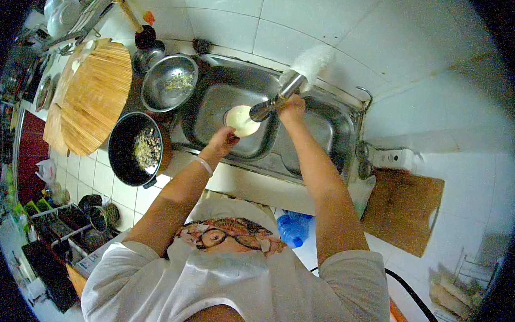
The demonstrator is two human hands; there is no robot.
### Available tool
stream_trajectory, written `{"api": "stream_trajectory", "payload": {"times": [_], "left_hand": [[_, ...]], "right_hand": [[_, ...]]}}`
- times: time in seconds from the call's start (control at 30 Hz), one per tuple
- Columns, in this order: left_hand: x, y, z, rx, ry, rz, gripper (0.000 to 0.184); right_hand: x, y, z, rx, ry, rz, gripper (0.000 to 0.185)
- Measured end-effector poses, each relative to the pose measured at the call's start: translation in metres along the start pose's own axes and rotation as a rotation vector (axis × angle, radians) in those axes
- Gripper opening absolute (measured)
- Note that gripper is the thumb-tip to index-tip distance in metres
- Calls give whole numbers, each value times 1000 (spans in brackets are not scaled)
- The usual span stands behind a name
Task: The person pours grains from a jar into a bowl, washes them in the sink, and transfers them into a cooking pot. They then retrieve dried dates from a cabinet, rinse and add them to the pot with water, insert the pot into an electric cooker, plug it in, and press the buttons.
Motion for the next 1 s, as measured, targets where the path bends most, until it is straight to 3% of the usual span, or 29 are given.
{"api": "stream_trajectory", "payload": {"times": [0.07,0.2,0.3,0.37,0.47,0.57,0.87,0.93,1.0], "left_hand": [[-5,3,2,10,-27,-29,30],[-7,5,3,14,-56,-7,32],[-2,2,-2,17,-79,-3,33],[-2,3,-2,16,-73,-2,32],[-4,-1,-2,43,-37,-10,33],[2,-10,-4,30,-56,7,33],[-18,-7,8,40,36,-20,31],[-29,-2,18,7,-82,-45,29],[-33,1,23,22,-71,-51,27]], "right_hand": [[-3,-3,-2,-84,35,-123,9],[-4,1,3,-21,70,-98,10],[-18,20,16,-171,102,-227,8],[-27,28,23,-197,49,-263,20],[-28,1,-2,-165,91,-211,9],[-30,-8,-7,-156,92,-125,9],[-30,4,2,-129,35,-146,9],[-29,10,5,-103,52,-159,13],[-28,22,16,-75,70,-172,16]]}}
Point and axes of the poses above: each hand's wrist, its own x-axis towards the middle knuckle, its own z-axis out of the palm, y = z × x, the point moved 1 cm from there along x, towards the middle knuckle, and after that the axes turned 1 degree about -z, right-handed, at the moved point
